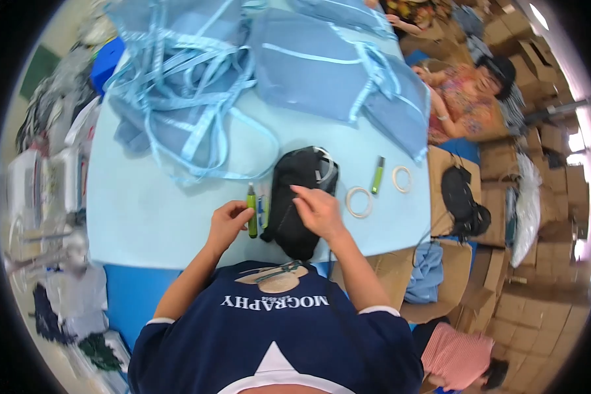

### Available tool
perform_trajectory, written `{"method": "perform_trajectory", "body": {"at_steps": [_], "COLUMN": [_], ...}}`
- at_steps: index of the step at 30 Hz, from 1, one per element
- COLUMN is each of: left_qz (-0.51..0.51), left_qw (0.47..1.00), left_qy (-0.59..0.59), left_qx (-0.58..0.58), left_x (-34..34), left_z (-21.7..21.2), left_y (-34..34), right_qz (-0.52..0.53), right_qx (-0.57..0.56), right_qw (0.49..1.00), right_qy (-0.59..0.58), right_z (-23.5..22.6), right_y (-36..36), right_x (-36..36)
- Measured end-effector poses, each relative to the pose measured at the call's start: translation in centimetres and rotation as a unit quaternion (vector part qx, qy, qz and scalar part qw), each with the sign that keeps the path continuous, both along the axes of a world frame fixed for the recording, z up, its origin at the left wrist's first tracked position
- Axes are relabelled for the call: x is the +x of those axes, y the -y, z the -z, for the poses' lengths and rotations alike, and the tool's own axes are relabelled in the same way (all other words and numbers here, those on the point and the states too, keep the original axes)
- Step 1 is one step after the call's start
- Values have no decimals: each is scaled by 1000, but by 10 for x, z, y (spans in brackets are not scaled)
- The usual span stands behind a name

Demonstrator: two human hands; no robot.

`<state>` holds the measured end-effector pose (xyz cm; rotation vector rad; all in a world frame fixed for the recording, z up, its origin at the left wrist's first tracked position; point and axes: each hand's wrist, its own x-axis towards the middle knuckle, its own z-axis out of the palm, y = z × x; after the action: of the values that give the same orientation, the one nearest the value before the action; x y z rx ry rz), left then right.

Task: Marking specific locations on blue mesh bags with a marker and applying adhesive with a glue gun.

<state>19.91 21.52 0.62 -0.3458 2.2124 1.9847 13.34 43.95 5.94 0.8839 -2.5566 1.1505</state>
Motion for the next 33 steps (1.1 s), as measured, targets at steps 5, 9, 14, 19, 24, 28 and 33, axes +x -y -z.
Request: {"method": "perform_trajectory", "body": {"at_steps": [5, 9, 14, 19, 24, 28, 33], "left_qz": [-23, 19, 139, -29, -34, 4, -108], "left_qw": [951, 958, 980, 990, 990, 970, 909], "left_qy": [100, 93, 62, 48, 82, 21, -64], "left_qx": [290, 269, 128, 129, -110, -243, -396], "left_x": [-17, -29, -49, -42, 1, 11, -10], "left_z": [-52, -53, -59, -35, 35, 36, 47], "left_y": [-24, -36, -45, -14, 24, 2, 12], "right_qz": [-91, -92, -64, -18, 161, 220, 252], "right_qx": [56, 70, 63, 8, -284, -374, -360], "right_qw": [992, 983, 983, 995, 924, 882, 882], "right_qy": [-72, -145, -159, -94, 200, 182, 170], "right_z": [-3, -8, -5, 2, 12, 14, 14], "right_y": [22, 25, 1, -19, -38, -55, -70], "right_x": [1, -3, -13, -7, 1, 11, 25]}}
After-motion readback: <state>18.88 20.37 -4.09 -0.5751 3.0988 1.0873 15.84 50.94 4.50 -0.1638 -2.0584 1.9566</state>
